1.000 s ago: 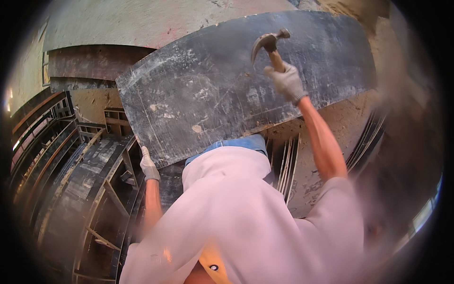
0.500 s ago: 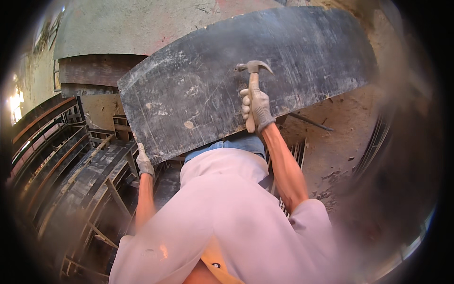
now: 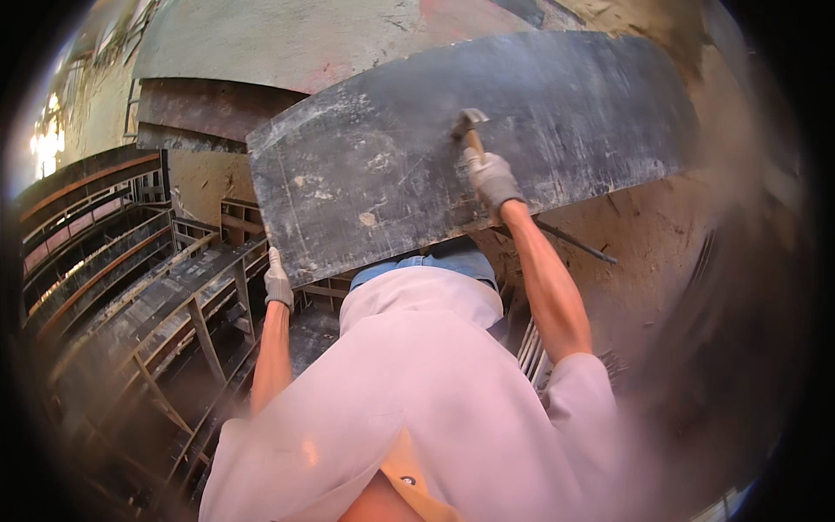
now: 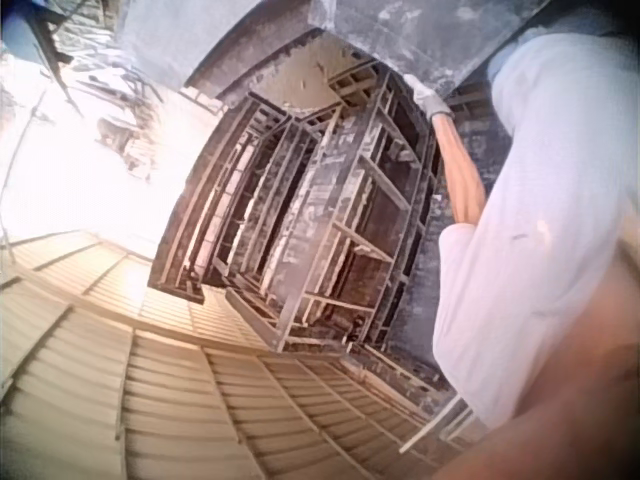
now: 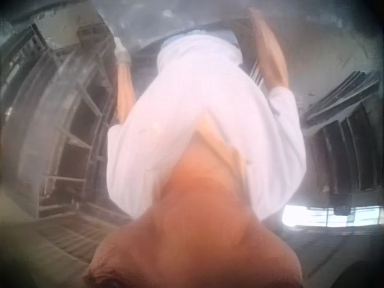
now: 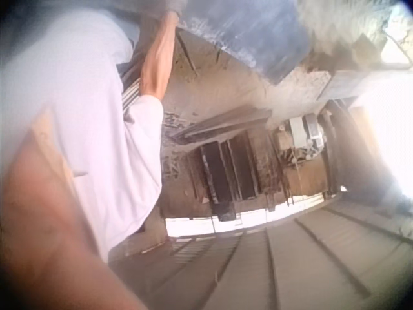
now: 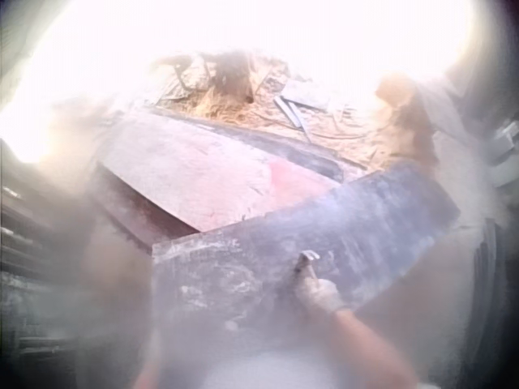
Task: The person uses a hammer to strike and flatten a large, dark metal sheet resting on a workbench. They repeatedly hit the sheet's surface and edges, repositioning the sheet between strikes to work on different areas.
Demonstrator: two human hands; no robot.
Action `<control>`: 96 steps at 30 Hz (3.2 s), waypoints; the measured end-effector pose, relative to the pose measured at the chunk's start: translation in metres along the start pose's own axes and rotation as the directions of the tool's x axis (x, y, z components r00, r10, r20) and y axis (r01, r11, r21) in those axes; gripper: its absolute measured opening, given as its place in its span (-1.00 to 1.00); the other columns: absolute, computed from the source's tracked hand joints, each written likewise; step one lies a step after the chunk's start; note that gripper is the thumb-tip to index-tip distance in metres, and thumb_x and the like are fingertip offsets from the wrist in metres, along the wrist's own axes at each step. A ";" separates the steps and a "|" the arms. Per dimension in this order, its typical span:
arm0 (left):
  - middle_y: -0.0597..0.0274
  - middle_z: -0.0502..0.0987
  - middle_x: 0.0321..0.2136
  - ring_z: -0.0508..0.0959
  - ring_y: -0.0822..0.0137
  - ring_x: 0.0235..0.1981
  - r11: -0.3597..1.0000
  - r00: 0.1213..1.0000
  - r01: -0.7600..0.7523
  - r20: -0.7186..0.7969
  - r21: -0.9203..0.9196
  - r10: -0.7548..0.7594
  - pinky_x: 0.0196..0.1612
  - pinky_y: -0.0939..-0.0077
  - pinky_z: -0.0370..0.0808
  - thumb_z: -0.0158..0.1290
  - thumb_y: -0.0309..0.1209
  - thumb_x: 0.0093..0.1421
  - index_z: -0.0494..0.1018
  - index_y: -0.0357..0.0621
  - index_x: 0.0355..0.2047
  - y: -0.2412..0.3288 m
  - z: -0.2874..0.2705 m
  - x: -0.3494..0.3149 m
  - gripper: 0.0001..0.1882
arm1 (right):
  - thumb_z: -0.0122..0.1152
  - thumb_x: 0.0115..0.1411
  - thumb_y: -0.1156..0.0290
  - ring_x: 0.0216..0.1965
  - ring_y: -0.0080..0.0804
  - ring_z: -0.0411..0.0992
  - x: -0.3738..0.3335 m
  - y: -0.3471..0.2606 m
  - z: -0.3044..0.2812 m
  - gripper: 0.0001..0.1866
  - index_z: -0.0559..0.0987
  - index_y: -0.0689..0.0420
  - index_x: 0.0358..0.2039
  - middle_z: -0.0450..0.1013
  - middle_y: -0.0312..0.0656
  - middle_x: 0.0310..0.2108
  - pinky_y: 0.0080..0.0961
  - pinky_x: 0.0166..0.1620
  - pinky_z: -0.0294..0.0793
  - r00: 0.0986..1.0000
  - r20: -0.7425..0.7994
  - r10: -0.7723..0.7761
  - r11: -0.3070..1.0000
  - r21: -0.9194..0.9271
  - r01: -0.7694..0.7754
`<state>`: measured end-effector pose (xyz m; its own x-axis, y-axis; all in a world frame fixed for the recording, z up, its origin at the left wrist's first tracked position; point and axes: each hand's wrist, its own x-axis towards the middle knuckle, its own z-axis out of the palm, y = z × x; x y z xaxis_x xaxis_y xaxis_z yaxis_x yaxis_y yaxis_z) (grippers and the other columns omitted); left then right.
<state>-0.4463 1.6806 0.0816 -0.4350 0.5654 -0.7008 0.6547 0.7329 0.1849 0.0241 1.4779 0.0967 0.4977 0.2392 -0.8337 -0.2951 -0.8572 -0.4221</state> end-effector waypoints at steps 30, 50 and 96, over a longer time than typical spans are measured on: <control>-0.04 0.60 -0.07 0.66 0.00 -0.11 0.684 0.361 0.624 0.916 -0.377 0.175 -0.08 -0.09 0.66 0.04 -0.06 0.37 0.42 -0.17 0.12 0.003 0.001 0.022 -0.51 | 0.10 0.26 0.29 -0.17 0.20 0.56 -0.205 -0.054 0.289 -0.61 0.35 0.34 -0.05 0.53 0.30 -0.22 -0.01 -0.09 0.54 0.954 0.284 -0.096 0.834 -0.499 0.233; 0.02 0.57 -0.02 0.63 -0.03 -0.07 0.792 0.380 0.460 0.895 -0.402 0.234 -0.12 -0.15 0.68 -0.05 0.10 0.36 0.33 -0.08 0.20 0.073 0.052 0.029 -0.39 | -0.05 0.45 -0.04 -0.61 -0.32 0.36 -0.216 0.000 0.281 -0.52 0.50 0.15 -0.32 0.40 -0.11 -0.61 -0.31 -0.49 0.37 0.824 -0.155 -0.545 0.820 0.107 0.563; 0.19 0.58 -0.08 0.64 0.17 -0.14 0.859 0.486 0.319 0.847 -0.402 0.216 -0.20 0.04 0.71 -0.02 0.06 0.37 0.40 0.03 0.03 0.075 0.027 -0.003 -0.56 | 0.21 0.27 0.24 -0.37 0.23 0.54 -0.217 0.000 0.268 -0.70 0.48 0.20 -0.15 0.52 0.17 -0.49 -0.01 -0.32 0.51 0.860 -0.208 -0.465 0.864 -0.316 0.391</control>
<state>-0.3791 1.7240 0.0791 0.4532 0.1125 -0.8843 0.1752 0.9614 0.2121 -0.3024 1.5480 0.1816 0.7353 0.5097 -0.4466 0.1975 -0.7915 -0.5783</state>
